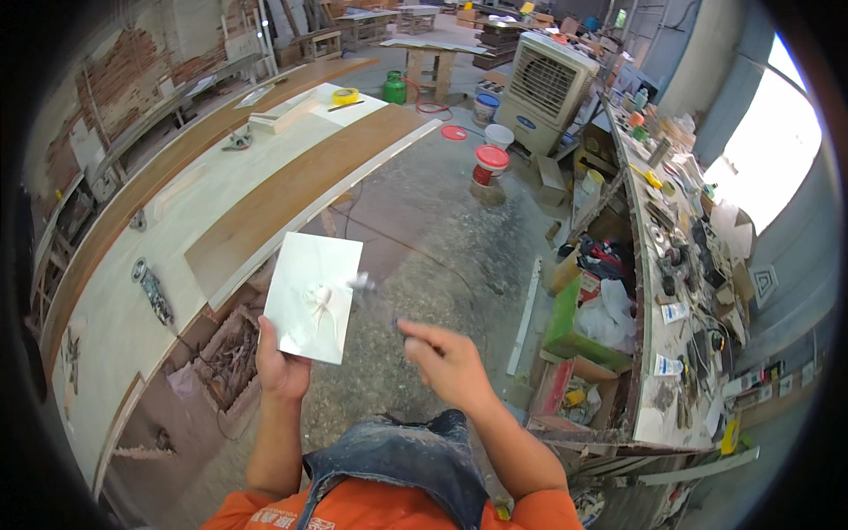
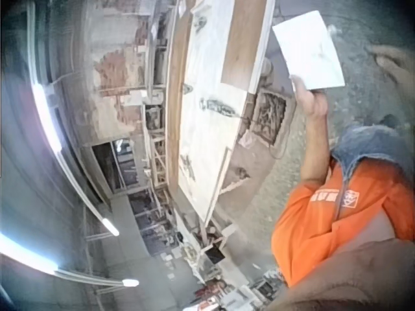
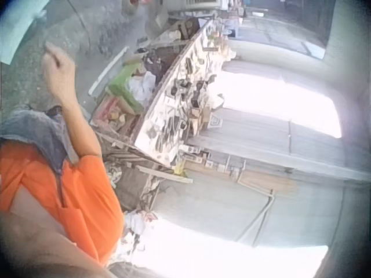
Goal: The person reviews a document, then uses a putty knife to apply a white adhesive along the edge of a long wooden board. They later mix a white paste on a small tile and apply it to the board edge with a brush.
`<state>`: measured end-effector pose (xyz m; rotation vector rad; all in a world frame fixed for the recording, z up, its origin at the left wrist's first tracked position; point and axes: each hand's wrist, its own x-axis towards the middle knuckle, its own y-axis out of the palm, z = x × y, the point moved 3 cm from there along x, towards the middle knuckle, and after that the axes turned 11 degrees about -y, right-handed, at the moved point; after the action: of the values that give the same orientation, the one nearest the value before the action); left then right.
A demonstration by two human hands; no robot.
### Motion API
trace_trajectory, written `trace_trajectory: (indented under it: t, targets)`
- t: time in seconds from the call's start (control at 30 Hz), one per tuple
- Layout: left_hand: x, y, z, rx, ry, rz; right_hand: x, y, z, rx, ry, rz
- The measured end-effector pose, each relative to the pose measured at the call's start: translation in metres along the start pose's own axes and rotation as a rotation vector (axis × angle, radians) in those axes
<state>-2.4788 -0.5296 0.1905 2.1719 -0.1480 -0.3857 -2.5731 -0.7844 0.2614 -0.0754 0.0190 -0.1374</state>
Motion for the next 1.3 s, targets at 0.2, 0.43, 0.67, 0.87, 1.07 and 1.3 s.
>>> trace_trajectory:
  t: [0.2,0.43,0.67,0.87,1.07,1.3]
  targets:
    - [-0.014,0.008,0.009,0.246,0.353,-0.088,-0.045,0.026,0.002,-0.486,-0.321,0.100]
    - [-0.032,-0.002,0.000,0.445,0.271,0.090,-0.002,-0.002,0.017,-0.520,-0.441,0.066]
    - [-0.015,0.011,-0.013,0.725,-0.217,0.257,0.052,-0.033,0.066,-0.763,-0.528,0.597]
    - [-0.002,-0.002,0.023,0.769,-0.213,0.075,0.028,0.055,0.082,-1.400,-0.853,0.819]
    - [-0.002,-0.025,0.015,0.241,-0.166,-0.230,0.023,0.046,0.105,-1.502,-0.962,0.643]
    - [0.002,-0.016,0.003,0.083,0.210,-0.212,0.000,0.026,0.018,-0.157,0.246,0.258]
